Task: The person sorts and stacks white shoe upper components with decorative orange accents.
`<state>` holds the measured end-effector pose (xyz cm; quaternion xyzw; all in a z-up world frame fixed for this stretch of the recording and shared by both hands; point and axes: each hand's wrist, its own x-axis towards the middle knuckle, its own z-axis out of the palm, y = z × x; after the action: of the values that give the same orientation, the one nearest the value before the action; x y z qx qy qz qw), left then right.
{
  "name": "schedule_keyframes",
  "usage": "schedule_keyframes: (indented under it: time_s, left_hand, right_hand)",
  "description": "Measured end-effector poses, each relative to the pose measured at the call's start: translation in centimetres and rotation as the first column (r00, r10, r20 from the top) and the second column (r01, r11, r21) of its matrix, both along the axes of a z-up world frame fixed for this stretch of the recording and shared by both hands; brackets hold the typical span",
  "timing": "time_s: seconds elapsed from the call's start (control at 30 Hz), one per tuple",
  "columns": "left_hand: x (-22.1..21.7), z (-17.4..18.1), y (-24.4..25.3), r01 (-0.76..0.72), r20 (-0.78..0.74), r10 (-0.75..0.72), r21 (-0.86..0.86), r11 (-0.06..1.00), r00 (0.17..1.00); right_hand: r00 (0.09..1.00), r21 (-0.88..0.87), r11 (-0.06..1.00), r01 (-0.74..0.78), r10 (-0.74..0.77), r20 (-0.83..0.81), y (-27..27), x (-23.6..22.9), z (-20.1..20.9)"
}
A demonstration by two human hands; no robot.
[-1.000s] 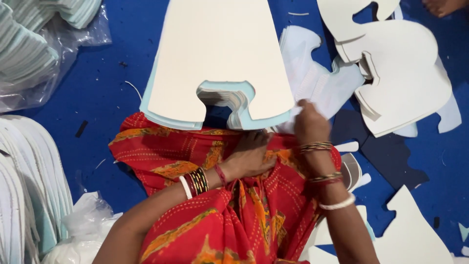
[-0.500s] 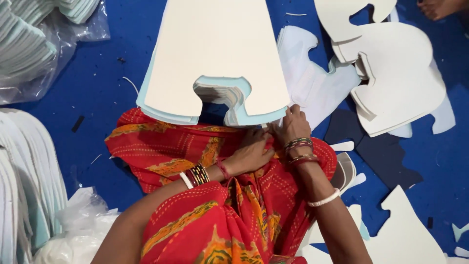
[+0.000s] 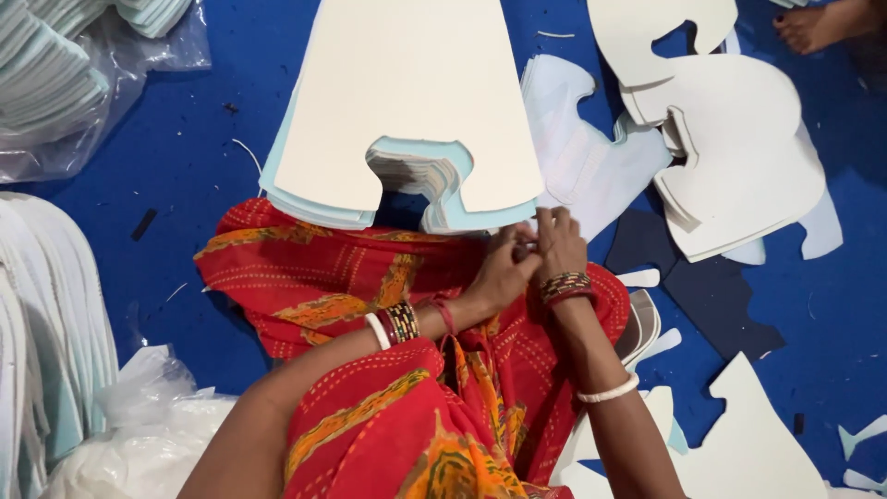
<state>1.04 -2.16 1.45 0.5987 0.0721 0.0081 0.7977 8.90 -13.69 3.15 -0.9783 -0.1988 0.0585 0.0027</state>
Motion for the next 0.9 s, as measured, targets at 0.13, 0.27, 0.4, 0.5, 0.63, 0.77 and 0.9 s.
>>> schedule_keyframes:
  time_s: [0.13,0.27,0.4,0.5,0.63,0.77,0.9]
  left_hand:
    - [-0.6,1.1,-0.1,0.018,0.008,-0.019,0.173,0.985,1.0]
    - [-0.4,-3.0,1.1,0.158,-0.129,-0.129,0.255,0.954,0.983]
    - [-0.2,-5.1,0.3,0.089,0.003,-0.089,0.052,0.995,0.996]
    - [0.4,-6.2,-0.2,-0.042,-0.103,0.016,-0.257,0.966,0.995]
    - [0.3,-4.9,0.6,-0.136,-0.19,0.07,-0.362,0.922,0.979]
    - [0.9,-6.5,0.0,-0.201,-0.332,-0.037,-0.652,0.731,0.943]
    - [2.2,-7.3,-1.7,-0.063,-0.19,-0.168,-0.821,0.568,0.967]
  right_hand:
    - [0.999,0.019,0.999,0.027,-0.027,-0.017,1.1,-0.2,1.4]
    - [0.999,0.103,0.993,-0.049,0.048,0.008,0.9,-0.1,0.8]
    - [0.987,0.016,0.991,-0.135,0.133,0.093,0.8,0.1,-0.4]
    - [0.995,0.058,0.994,-0.089,0.086,0.059,1.5,-0.1,1.2]
    - [0.997,0.202,0.976,-0.08,0.075,0.03,1.6,-0.7,4.6]
    - [1.0,0.342,0.94,0.0,-0.003,0.008,0.7,-0.6,6.8]
    - [0.998,0.479,0.878,0.004,0.023,-0.051,0.1,-0.8,10.1]
